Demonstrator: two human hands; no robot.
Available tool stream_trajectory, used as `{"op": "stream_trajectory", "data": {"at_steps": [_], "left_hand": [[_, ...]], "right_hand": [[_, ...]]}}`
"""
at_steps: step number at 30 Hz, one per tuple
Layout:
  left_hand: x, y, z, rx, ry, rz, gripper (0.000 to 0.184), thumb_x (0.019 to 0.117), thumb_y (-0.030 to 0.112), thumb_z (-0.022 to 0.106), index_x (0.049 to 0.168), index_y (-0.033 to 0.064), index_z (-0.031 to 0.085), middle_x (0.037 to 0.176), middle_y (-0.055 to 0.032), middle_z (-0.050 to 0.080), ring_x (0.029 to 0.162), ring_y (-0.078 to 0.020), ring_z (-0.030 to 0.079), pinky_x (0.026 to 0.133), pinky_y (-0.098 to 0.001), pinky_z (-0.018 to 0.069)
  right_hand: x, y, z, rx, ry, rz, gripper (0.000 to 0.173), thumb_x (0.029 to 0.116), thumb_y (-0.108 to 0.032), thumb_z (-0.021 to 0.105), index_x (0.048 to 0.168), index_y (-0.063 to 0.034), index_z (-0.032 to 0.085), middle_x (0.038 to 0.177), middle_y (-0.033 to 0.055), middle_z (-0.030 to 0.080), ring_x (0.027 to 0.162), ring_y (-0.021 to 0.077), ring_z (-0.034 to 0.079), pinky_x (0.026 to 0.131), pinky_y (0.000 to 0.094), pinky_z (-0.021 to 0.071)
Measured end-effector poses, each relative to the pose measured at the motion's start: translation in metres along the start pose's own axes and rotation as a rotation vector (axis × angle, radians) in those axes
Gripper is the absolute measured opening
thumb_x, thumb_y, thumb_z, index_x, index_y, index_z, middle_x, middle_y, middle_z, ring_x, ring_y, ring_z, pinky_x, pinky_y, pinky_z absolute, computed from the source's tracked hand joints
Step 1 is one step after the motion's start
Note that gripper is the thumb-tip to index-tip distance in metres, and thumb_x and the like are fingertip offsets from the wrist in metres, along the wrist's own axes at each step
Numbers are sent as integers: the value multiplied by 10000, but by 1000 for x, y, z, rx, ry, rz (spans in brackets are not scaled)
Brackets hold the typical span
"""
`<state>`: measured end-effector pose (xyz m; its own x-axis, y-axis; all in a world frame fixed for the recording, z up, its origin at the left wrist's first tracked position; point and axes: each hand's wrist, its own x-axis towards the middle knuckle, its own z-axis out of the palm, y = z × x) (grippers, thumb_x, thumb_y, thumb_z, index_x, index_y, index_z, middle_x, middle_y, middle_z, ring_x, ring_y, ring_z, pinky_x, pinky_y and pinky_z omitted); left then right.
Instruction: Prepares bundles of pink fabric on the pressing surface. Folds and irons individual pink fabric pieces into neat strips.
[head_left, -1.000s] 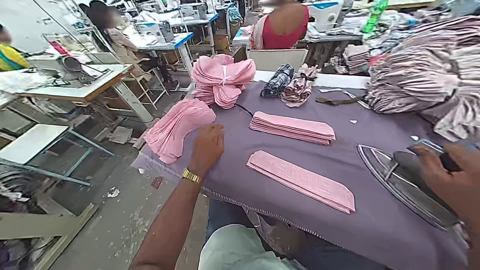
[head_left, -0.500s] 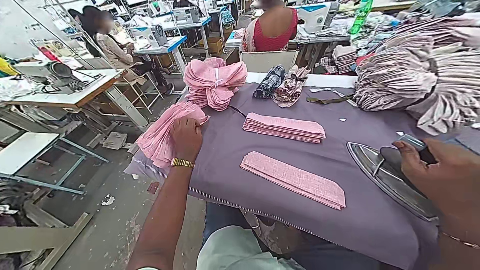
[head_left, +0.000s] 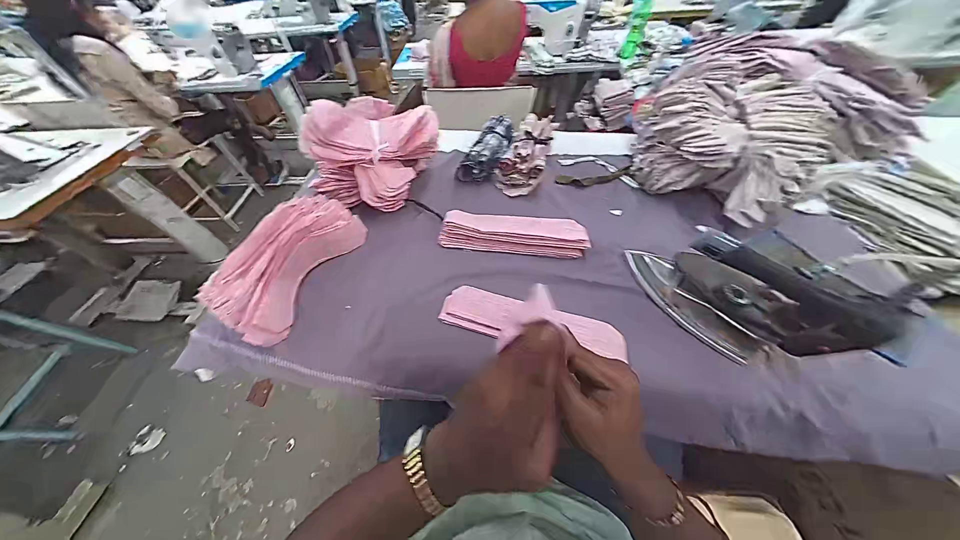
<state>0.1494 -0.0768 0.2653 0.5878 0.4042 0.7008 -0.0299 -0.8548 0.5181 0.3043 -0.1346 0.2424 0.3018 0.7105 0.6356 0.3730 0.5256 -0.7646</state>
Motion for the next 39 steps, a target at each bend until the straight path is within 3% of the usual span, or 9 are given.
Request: {"op": "stream_trajectory", "data": {"at_steps": [4,8,11,17,22,26,29,33,39], "left_hand": [[9,-25,-16,377,246,-120,531,889,344,744,1310,30,661,1158,-177,619,1041,-231,602,864,-359,537],[14,-29,-34,300,156,79,148,925,157,710,1042,184,796,1151,-108,687,953,-160,676,750,-279,596],[14,-26,-58,-44,177,145,92,921,50,670,880,80,745,1152,-116,733,1048,-207,714,889,-357,627],[-1,-59,-71,80,296,30,212,971,41,574,1078,36,757,1195,-147,735,1148,-269,701,988,-436,600],[3,-89,-51,175,224,-22,243,953,31,589,1118,42,767,1245,-145,719,1155,-241,700,969,-406,611],[22,-112,-44,578,11,-154,295,929,187,579,1149,225,771,1328,-23,681,1006,-192,720,737,-413,609],[35,-132,-40,644,-242,-194,379,873,196,646,1237,251,736,1343,-47,650,1172,-293,628,896,-514,551],[33,-134,-42,405,-216,19,275,969,238,642,1213,169,749,1207,-25,723,1152,-176,661,996,-389,546],[21,-136,-36,345,-385,-13,353,992,137,479,1188,152,772,1310,15,716,1282,-130,635,1162,-445,470]], "right_hand": [[-7,1,-12,-531,49,-139,280,988,-69,559,1194,10,732,825,48,757,702,82,697,648,270,588],[-28,-18,6,-816,-131,-241,303,989,-137,558,1224,-38,721,703,10,670,520,134,579,447,314,459],[-31,-21,-6,-805,-71,-225,305,955,-198,595,1188,-67,743,847,36,755,656,151,677,563,345,551],[-20,-3,-55,-531,171,-195,376,1024,-157,515,1275,80,665,1306,239,679,1208,313,684,1037,451,584],[-9,7,-75,-727,224,-281,306,1002,-89,534,1210,57,703,1281,233,695,1179,296,700,996,418,600],[6,38,-88,-926,69,-161,372,971,-132,474,1208,-14,736,1333,171,680,1226,309,656,1033,475,538],[9,58,-92,-964,-39,-54,364,934,-174,514,1196,-90,753,1297,75,716,1228,264,659,1008,530,516],[4,48,-93,-777,2,-120,247,975,-208,638,1128,-77,781,1149,44,776,1117,171,719,1088,499,499],[-10,50,-87,-909,-132,21,329,1045,-213,483,1158,-155,786,1239,-29,753,1258,134,654,1195,549,366]]}}
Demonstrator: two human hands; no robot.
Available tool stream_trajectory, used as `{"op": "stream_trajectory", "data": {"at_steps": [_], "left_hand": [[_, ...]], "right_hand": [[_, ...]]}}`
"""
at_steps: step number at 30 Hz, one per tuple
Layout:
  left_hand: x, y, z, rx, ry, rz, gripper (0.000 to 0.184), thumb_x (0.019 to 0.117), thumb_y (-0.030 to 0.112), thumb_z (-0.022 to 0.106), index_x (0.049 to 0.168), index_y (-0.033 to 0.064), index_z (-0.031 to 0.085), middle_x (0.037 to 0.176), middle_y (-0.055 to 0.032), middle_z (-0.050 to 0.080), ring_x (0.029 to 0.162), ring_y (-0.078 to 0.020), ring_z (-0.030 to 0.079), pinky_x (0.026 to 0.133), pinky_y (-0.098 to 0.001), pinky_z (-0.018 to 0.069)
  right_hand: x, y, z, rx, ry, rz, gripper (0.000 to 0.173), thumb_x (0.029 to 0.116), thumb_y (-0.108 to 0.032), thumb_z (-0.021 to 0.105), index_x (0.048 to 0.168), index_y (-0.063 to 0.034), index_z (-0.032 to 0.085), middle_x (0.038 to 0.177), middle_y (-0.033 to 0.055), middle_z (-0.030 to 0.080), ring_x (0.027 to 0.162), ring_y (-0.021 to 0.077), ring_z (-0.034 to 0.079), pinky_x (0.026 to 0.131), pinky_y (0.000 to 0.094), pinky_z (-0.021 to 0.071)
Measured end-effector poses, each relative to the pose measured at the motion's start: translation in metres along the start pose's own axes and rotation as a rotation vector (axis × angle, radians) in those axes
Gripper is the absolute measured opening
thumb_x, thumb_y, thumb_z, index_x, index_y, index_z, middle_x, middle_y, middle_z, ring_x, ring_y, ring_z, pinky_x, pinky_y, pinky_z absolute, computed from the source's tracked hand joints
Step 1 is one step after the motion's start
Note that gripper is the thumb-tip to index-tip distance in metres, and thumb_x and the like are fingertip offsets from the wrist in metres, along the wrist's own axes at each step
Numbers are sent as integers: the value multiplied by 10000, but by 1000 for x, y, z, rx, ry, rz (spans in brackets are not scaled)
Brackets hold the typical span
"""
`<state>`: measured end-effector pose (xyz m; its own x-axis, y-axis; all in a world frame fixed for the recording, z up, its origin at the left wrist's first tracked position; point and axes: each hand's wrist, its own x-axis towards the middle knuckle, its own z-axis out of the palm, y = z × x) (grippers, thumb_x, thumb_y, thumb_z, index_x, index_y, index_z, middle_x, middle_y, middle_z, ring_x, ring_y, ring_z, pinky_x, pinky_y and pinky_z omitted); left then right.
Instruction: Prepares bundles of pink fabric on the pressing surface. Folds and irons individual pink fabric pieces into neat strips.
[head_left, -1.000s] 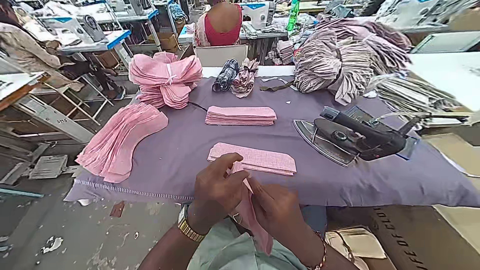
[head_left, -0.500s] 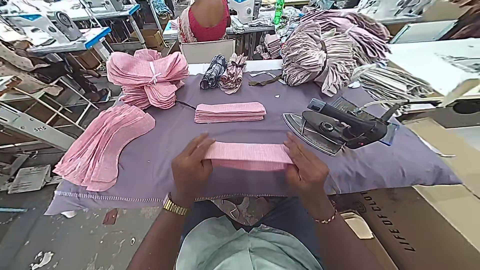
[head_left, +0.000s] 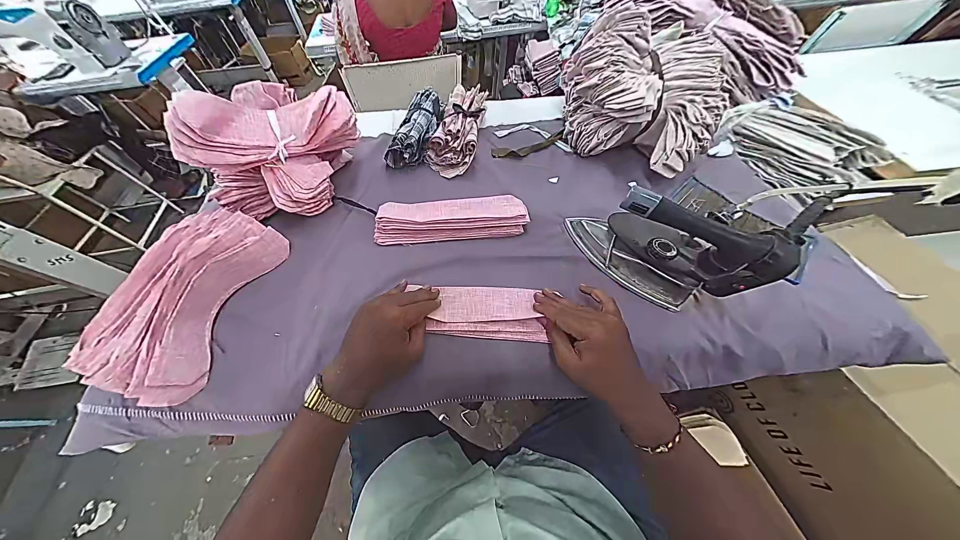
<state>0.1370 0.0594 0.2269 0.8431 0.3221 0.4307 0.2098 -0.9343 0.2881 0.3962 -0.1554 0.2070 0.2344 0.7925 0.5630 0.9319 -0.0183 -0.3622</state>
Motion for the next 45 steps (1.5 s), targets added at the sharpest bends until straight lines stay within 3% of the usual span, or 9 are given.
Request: {"op": "stream_trajectory", "data": {"at_steps": [6,10,13,17,22,28,33,40,45], "left_hand": [[4,2,-1,-103,64,-95,323,1013,330,529,1094,165,795,1256,34,737,1238,-95,655,1105,-421,525],[29,10,8,112,-13,-163,387,1007,486,533,1149,224,779,1149,15,724,1094,-171,650,939,-399,540],[45,8,8,70,-118,-187,339,976,472,584,1143,257,786,1049,-9,696,1025,-214,618,924,-469,476],[43,3,7,-42,19,-121,217,977,437,638,1049,312,801,1053,61,702,1018,-139,612,922,-433,467],[34,4,14,-39,140,-90,226,1001,424,637,1097,306,804,1099,83,718,1071,-119,612,955,-419,467],[34,4,13,-56,156,-99,220,994,408,650,1089,283,804,1116,69,725,1098,-127,622,958,-417,480],[33,2,13,-106,122,-86,326,1011,442,605,1212,233,754,1168,47,723,1152,-132,627,999,-434,490],[29,6,-2,-330,261,-134,136,946,290,747,996,177,803,952,67,752,916,-29,693,847,-254,585],[27,10,-4,-340,261,-125,159,971,300,712,954,163,791,838,64,691,796,-30,634,737,-233,537]], "right_hand": [[9,5,-5,54,-57,96,395,1048,-494,511,1115,-242,807,1225,-88,754,1226,71,657,1119,585,365],[32,9,-6,54,-59,89,310,1021,-376,552,1002,-204,809,1013,-62,789,995,103,718,1012,542,448],[44,19,1,135,-106,80,306,963,-394,634,1096,-172,797,1103,-35,774,1044,140,698,965,475,511],[44,31,2,317,-124,132,293,908,-377,724,1117,-186,803,1106,-62,766,1068,79,667,967,337,529],[43,27,1,474,-20,178,189,862,-247,795,1026,-154,810,974,-30,750,862,39,662,766,229,555],[41,24,-3,572,71,87,125,879,-165,780,983,-98,801,941,2,751,879,68,686,784,229,577],[39,22,-6,618,130,46,81,895,-151,778,938,-85,795,939,13,756,909,96,701,838,264,590],[37,22,-4,532,175,54,91,919,-180,747,901,-102,791,898,-11,750,849,58,685,775,230,573],[36,24,1,460,160,32,173,974,-229,670,879,-121,766,839,-31,709,802,66,647,752,290,541]]}}
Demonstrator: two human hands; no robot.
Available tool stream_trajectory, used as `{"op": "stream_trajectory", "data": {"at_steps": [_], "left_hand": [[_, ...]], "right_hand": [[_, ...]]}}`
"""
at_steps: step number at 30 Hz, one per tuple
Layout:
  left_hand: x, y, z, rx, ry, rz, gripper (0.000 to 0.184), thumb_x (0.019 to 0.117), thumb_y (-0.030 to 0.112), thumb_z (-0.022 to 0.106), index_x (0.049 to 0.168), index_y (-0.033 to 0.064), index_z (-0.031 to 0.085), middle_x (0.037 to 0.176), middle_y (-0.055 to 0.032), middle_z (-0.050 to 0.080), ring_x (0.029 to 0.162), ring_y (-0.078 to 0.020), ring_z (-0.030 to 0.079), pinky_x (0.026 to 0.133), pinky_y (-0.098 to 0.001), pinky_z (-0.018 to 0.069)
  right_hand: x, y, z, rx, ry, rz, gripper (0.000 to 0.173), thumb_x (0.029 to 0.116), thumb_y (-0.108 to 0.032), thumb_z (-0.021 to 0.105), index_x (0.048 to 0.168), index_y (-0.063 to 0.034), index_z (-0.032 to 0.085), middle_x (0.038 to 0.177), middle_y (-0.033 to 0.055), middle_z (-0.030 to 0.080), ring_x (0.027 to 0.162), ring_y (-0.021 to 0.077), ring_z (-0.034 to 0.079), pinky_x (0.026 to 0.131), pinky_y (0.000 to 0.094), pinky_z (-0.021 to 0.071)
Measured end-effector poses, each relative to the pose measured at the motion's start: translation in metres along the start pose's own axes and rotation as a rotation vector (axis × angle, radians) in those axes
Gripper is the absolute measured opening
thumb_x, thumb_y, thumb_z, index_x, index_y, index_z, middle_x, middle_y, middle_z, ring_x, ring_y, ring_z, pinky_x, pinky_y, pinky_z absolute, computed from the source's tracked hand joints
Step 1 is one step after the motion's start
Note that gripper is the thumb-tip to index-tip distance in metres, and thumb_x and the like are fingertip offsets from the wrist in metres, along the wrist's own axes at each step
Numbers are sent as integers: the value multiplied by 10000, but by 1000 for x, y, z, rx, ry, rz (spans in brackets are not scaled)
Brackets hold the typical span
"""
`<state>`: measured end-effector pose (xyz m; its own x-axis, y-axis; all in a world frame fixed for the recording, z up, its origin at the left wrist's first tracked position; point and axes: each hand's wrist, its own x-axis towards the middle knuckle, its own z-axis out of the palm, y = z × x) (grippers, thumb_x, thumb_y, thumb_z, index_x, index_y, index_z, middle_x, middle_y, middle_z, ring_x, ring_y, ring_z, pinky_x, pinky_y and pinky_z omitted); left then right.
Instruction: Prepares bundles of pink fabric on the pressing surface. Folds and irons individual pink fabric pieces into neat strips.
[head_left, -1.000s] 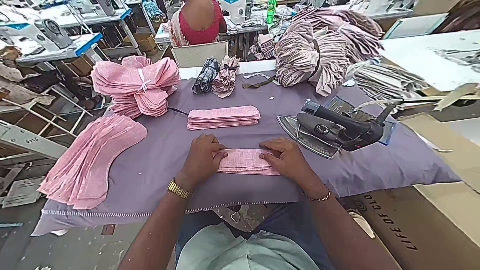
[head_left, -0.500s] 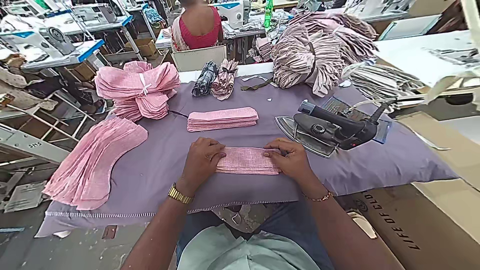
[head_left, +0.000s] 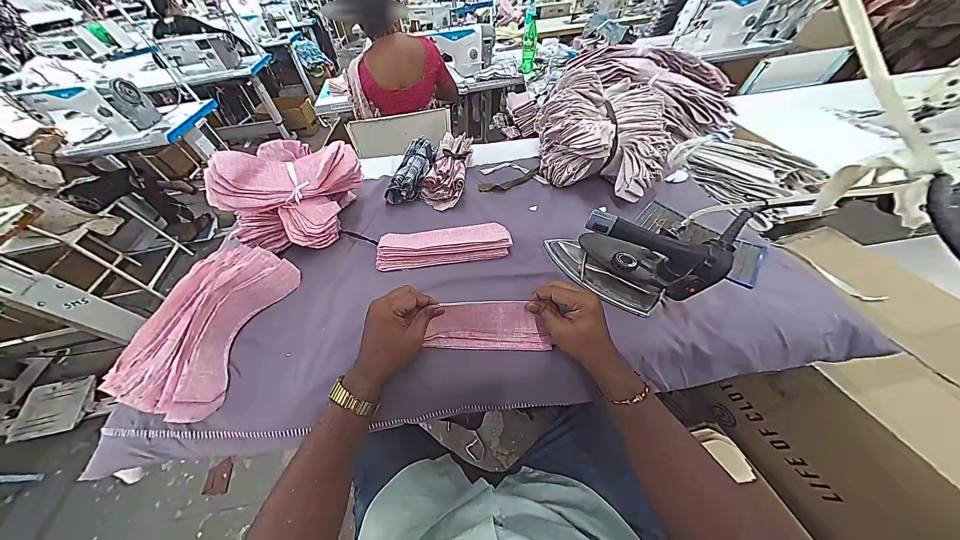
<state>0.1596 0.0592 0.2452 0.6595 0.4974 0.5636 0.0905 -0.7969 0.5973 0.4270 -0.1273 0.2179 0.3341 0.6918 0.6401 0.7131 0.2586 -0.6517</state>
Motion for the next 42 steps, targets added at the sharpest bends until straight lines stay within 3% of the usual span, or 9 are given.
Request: {"op": "stream_trajectory", "data": {"at_steps": [6,13,18,25,27,30,38,40,42], "left_hand": [[6,-2,0,78,-100,-14,226,990,321,655,901,151,773,814,59,678,789,-30,629,732,-245,525],[17,-3,-1,60,-216,-111,224,986,293,638,883,149,774,834,59,711,805,-25,649,759,-273,534],[23,-3,0,32,-281,-215,245,1000,305,624,886,148,774,829,55,718,772,-33,647,740,-295,539],[36,1,-8,67,-372,-333,320,1009,357,603,793,162,736,693,53,639,667,-76,588,654,-369,489],[42,-3,-9,126,-441,-392,357,1007,393,594,762,161,711,674,32,611,663,-122,581,648,-422,477],[50,-3,-1,347,-560,-455,386,980,465,582,801,156,728,747,-40,671,758,-236,659,694,-551,525],[46,3,-4,646,-515,-512,497,903,652,571,932,195,765,957,-49,721,961,-266,692,786,-569,550],[40,-8,-8,659,-413,-442,518,847,695,617,896,196,745,914,-36,686,935,-250,668,761,-530,549],[32,-16,-7,642,-300,-290,485,841,654,658,974,197,751,951,-45,676,971,-260,651,792,-501,551]], "right_hand": [[-1,2,-1,-21,-56,34,201,984,-213,634,849,-116,746,811,-32,700,811,78,646,795,332,525],[1,2,-3,46,-114,158,227,989,-169,612,818,-80,733,765,-13,671,702,45,605,653,232,504],[2,1,-4,51,-138,215,236,993,-184,609,818,-83,730,728,-25,649,661,37,579,614,227,481],[15,-16,-15,104,-227,387,277,1006,-247,610,795,-107,724,651,-37,615,596,51,559,572,263,466],[19,-14,-13,-39,-284,397,310,1002,-305,601,777,-124,714,657,-34,608,618,74,566,597,308,469],[26,-11,-3,-357,-399,420,358,989,-374,564,767,-129,701,722,24,650,738,197,639,692,492,501],[26,-19,4,-528,-395,483,301,936,-401,622,839,-140,736,788,57,700,807,250,683,723,539,528],[21,-17,5,-544,-329,433,280,914,-406,650,858,-147,740,816,46,710,815,241,688,717,524,538],[10,-12,7,-596,-195,264,280,907,-416,678,900,-145,746,882,43,707,841,233,691,731,485,565]]}}
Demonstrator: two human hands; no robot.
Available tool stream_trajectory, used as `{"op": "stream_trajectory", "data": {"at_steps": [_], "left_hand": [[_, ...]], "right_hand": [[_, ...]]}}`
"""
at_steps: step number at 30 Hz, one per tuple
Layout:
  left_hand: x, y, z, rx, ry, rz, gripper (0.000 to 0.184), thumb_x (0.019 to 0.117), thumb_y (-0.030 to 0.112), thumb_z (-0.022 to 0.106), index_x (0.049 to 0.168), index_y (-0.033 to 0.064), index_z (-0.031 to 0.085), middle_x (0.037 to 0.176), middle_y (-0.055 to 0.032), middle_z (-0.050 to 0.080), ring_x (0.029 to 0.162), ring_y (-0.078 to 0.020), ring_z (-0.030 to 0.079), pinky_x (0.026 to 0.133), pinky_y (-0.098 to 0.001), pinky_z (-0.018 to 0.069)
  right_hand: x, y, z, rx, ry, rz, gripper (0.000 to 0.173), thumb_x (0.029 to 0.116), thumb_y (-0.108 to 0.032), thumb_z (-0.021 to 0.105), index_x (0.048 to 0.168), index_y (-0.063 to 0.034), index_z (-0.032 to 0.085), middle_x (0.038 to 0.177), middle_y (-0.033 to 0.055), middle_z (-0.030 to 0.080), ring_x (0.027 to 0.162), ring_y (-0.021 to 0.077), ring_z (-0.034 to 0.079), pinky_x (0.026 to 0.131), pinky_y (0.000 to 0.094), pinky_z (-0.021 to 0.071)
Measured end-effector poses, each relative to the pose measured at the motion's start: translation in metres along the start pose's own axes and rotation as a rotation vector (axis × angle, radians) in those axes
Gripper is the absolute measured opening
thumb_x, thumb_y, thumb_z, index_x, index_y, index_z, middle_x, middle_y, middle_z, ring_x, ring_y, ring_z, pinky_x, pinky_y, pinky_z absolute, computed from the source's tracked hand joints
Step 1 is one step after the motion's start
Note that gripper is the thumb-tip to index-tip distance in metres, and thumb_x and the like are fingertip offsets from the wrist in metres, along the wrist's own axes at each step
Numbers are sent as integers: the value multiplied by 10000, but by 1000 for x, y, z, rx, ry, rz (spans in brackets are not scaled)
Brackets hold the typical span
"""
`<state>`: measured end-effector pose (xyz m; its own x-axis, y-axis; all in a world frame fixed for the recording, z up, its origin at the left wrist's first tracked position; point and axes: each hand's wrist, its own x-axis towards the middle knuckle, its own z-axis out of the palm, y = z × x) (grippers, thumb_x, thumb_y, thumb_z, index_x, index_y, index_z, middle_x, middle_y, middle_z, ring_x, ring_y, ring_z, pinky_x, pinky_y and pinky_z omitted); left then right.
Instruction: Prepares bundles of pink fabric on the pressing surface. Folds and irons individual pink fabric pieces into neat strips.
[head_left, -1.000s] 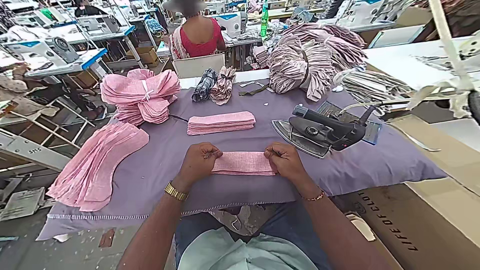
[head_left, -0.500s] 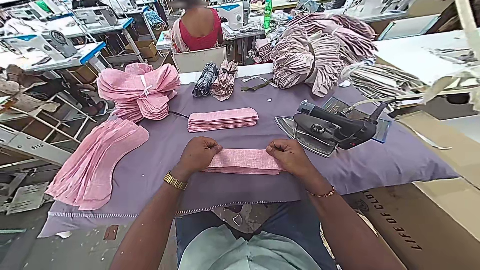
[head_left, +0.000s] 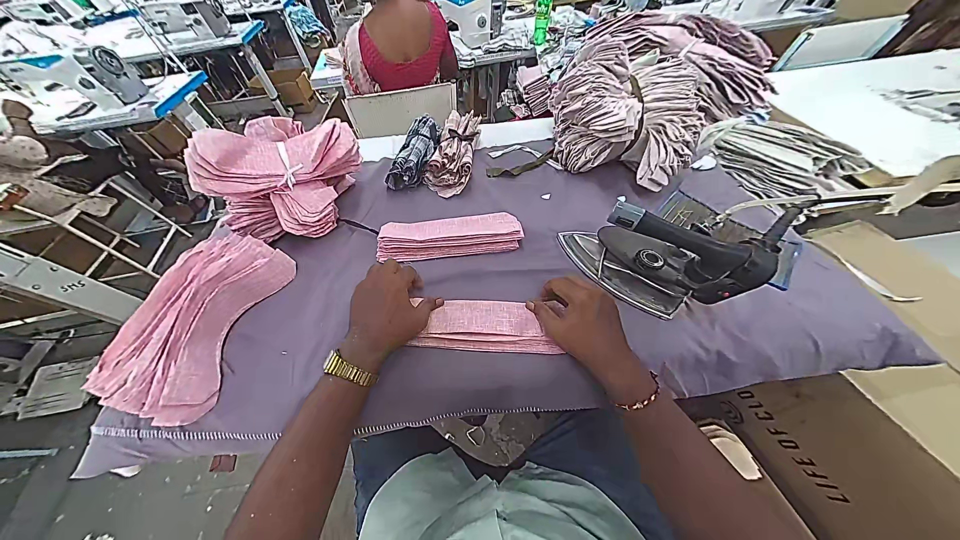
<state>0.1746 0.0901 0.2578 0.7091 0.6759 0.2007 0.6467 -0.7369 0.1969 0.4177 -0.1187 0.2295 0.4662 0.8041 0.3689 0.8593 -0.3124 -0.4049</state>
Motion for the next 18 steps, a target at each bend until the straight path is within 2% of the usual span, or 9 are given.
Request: {"op": "stream_trajectory", "data": {"at_steps": [2,4,8,10,12,14,16,18], "left_hand": [[-4,1,7,-46,109,163,327,910,487,676,974,177,756,957,-40,687,982,-247,655,848,-467,554],[-7,6,11,-66,113,255,232,969,357,627,946,169,760,942,-20,701,950,-219,664,836,-425,559],[-13,9,10,13,71,280,315,1030,363,522,968,176,768,979,-12,738,957,-206,699,819,-419,573],[-18,0,7,-19,60,316,348,1052,400,491,1024,202,776,1035,3,737,994,-192,693,846,-416,572],[-24,-18,2,-142,55,382,346,1059,415,494,1101,220,776,1111,29,746,1052,-148,691,905,-408,572],[-29,-39,-1,-333,18,434,330,1036,412,554,1185,204,763,1190,38,741,1131,-100,679,994,-381,558],[-32,-54,-1,-506,-38,457,307,989,341,655,1231,175,745,1251,34,726,1200,-83,658,1070,-359,543],[-33,-59,0,-587,-46,474,292,973,268,682,1232,146,744,1272,18,721,1226,-101,652,1095,-361,535]], "right_hand": [[-5,3,6,-32,146,-156,246,934,-361,641,904,-141,747,929,61,699,899,264,665,798,488,529],[-7,3,8,-1,176,-289,213,969,-237,581,933,-144,769,956,65,711,955,271,655,860,474,517],[-5,10,3,62,62,-432,255,948,-94,526,971,-115,779,964,53,741,935,214,701,830,385,578],[-9,12,-10,83,14,-440,280,953,-100,510,1017,-120,782,1010,36,770,960,192,725,844,383,590],[-16,18,-22,187,-31,-416,281,1026,-180,508,1068,-124,780,1074,8,778,1016,127,725,918,342,584],[-25,30,-26,385,-67,-375,246,1039,-231,584,1100,-110,789,1115,2,773,1070,83,715,981,301,586],[-30,40,-24,545,-80,-365,205,1005,-203,662,1106,-77,789,1151,32,768,1156,133,703,1054,340,575],[-33,44,-20,571,-55,-387,194,992,-179,677,1103,-63,787,1155,45,769,1181,162,697,1082,366,559]]}}
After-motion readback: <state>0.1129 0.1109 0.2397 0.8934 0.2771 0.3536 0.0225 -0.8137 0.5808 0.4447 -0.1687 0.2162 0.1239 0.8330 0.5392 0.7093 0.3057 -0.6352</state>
